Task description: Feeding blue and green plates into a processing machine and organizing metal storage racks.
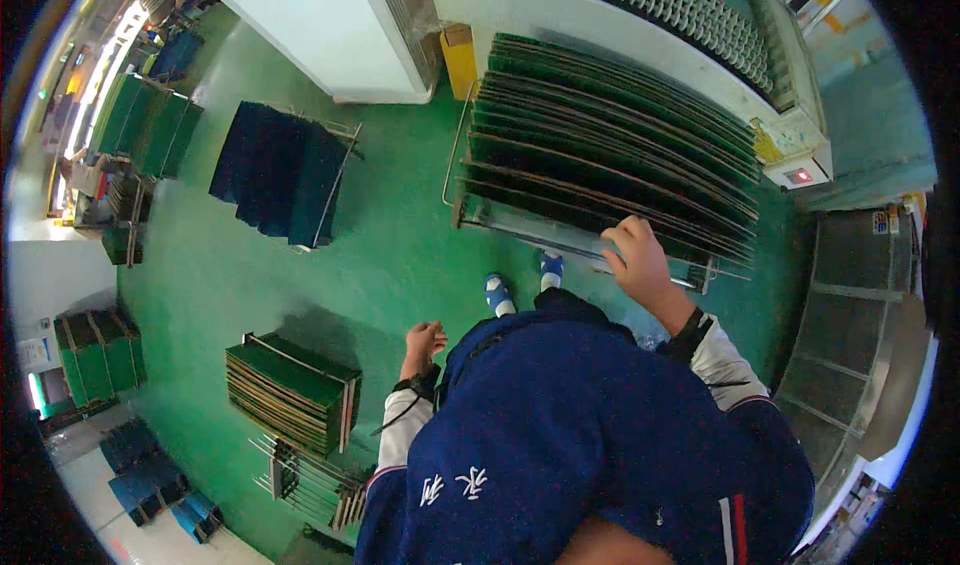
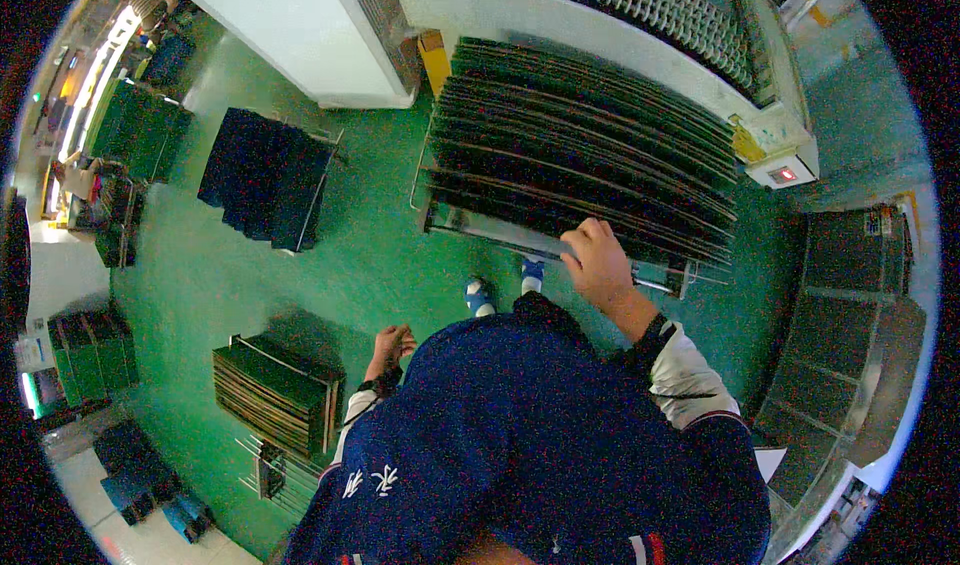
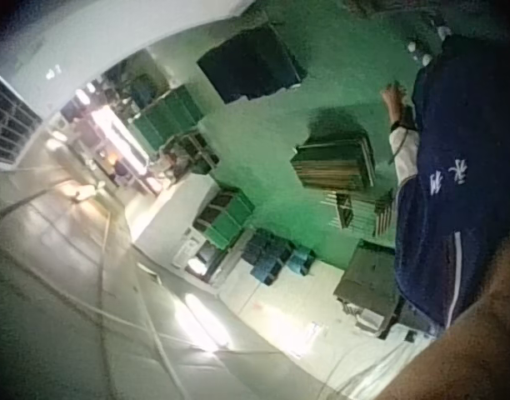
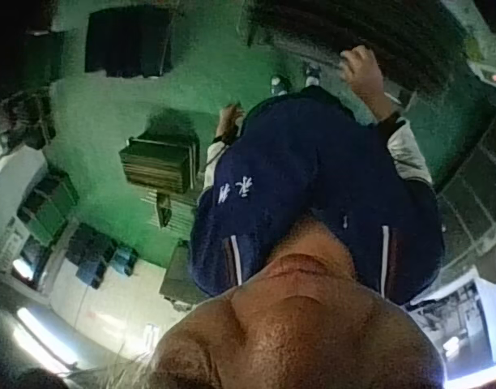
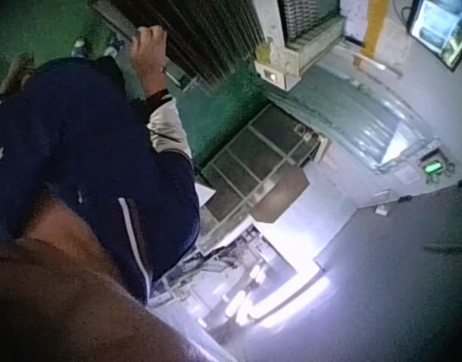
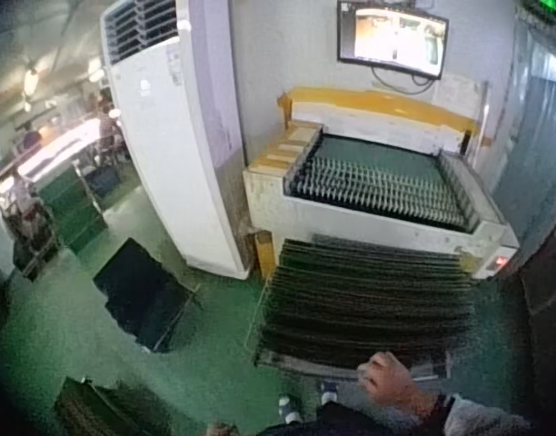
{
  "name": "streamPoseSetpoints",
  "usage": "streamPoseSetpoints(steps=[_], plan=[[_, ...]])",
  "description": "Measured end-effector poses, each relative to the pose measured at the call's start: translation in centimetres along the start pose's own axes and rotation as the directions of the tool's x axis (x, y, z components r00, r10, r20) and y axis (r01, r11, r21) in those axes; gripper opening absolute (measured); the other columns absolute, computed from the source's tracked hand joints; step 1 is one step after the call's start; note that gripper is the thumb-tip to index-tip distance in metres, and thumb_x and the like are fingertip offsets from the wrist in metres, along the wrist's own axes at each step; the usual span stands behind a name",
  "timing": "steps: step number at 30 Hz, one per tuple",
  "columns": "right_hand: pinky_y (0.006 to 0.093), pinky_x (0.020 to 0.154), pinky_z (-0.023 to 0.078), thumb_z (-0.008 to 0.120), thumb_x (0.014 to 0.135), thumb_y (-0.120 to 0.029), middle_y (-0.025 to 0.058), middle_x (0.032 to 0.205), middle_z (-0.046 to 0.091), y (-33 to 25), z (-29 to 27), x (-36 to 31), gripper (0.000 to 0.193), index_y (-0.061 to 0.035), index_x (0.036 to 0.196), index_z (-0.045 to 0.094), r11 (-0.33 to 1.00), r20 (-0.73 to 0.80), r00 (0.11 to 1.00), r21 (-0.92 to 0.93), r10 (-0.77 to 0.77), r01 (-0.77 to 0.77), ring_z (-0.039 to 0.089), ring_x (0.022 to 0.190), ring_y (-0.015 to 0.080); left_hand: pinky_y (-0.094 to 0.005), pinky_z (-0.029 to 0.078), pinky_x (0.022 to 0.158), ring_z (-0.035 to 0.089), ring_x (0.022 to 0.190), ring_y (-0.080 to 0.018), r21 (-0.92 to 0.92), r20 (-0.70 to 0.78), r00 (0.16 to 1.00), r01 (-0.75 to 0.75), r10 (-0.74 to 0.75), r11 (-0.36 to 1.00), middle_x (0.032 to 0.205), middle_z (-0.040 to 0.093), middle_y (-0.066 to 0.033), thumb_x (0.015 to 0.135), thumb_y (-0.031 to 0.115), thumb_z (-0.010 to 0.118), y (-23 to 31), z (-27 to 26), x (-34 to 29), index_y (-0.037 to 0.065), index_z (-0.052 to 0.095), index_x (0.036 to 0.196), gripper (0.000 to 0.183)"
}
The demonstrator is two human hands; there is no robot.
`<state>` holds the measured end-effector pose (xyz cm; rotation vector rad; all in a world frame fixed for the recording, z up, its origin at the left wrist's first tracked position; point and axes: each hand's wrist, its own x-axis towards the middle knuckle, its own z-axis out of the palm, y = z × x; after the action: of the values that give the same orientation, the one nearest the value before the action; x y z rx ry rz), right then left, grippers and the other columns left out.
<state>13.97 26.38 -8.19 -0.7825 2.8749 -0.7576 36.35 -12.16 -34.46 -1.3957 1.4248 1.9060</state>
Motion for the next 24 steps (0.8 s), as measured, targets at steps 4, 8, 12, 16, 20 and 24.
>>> streamPoseSetpoints(steps=[4,8,12,16,20,24], plan=[[0.0468,0.074,0.046,0.065,0.076,-0.013,0.0156,0.090,0.057,0.0,1.7,-0.3,0.018,-0.0047,0.089,0.056,0.999,-0.011,1.000,-0.023,0.027,-0.027,0.056,0.088,0.0367,-0.0299,0.049,0.045,0.063,0.056,-0.0193,-0.005,0.002,0.999,-0.048,0.048,0.999,0.068,0.061,-0.0082,0.088,0.021,0.062,-1.0,-1.2,0.2,0.001,0.059,0.085,0.020],[0.0514,0.066,0.046,0.063,0.079,-0.018,0.0164,0.077,0.061,3.2,4.0,-0.2,0.016,-0.0048,0.084,0.056,0.977,0.117,0.978,-0.150,0.170,-0.152,0.059,0.075,0.0396,-0.0303,0.049,0.045,0.063,0.055,-0.0199,-0.068,0.043,0.998,-0.038,0.041,0.997,0.066,0.061,-0.0090,0.087,0.021,0.061,-1.5,-2.0,-0.6,0.001,0.060,0.083,0.020],[0.0524,0.063,0.046,0.062,0.079,-0.021,0.0165,0.073,0.062,4.7,4.0,2.0,0.016,-0.0055,0.081,0.058,0.974,0.113,0.983,-0.194,0.144,-0.120,0.061,0.073,0.0394,-0.0312,0.049,0.047,0.063,0.056,-0.0203,-0.092,0.070,0.997,0.019,-0.013,0.996,0.067,0.061,-0.0087,0.087,0.019,0.062,-4.1,-4.0,0.5,0.000,0.059,0.085,0.019],[0.0517,0.063,0.046,0.062,0.079,-0.021,0.0170,0.074,0.063,5.5,3.3,3.0,0.015,-0.0063,0.079,0.059,0.971,0.168,0.974,-0.207,0.152,-0.116,0.062,0.074,0.0393,-0.0320,0.049,0.047,0.062,0.055,-0.0219,-0.110,0.067,0.997,0.040,-0.033,0.993,0.067,0.060,-0.0098,0.087,0.016,0.062,-2.6,-3.4,-0.2,-0.002,0.057,0.089,0.019],[0.0515,0.065,0.044,0.062,0.080,-0.022,0.0167,0.074,0.062,5.5,2.9,2.6,0.017,-0.0055,0.080,0.058,0.974,0.200,0.969,-0.201,0.148,-0.108,0.060,0.076,0.0392,-0.0315,0.045,0.045,0.059,0.053,-0.0215,-0.092,0.029,0.999,0.028,-0.026,0.995,0.067,0.058,-0.0101,0.087,0.014,0.061,-0.9,-1.7,-1.2,-0.002,0.055,0.088,0.017],[0.0504,0.064,0.045,0.062,0.081,-0.024,0.0162,0.073,0.061,3.6,1.0,2.5,0.018,-0.0062,0.082,0.060,0.978,0.230,0.966,-0.198,0.114,-0.068,0.060,0.073,0.0385,-0.0311,0.044,0.043,0.058,0.052,-0.0210,-0.070,0.071,0.995,0.068,-0.063,0.995,0.067,0.057,-0.0107,0.086,0.013,0.062,-1.8,-1.8,2.4,-0.002,0.054,0.087,0.017]])
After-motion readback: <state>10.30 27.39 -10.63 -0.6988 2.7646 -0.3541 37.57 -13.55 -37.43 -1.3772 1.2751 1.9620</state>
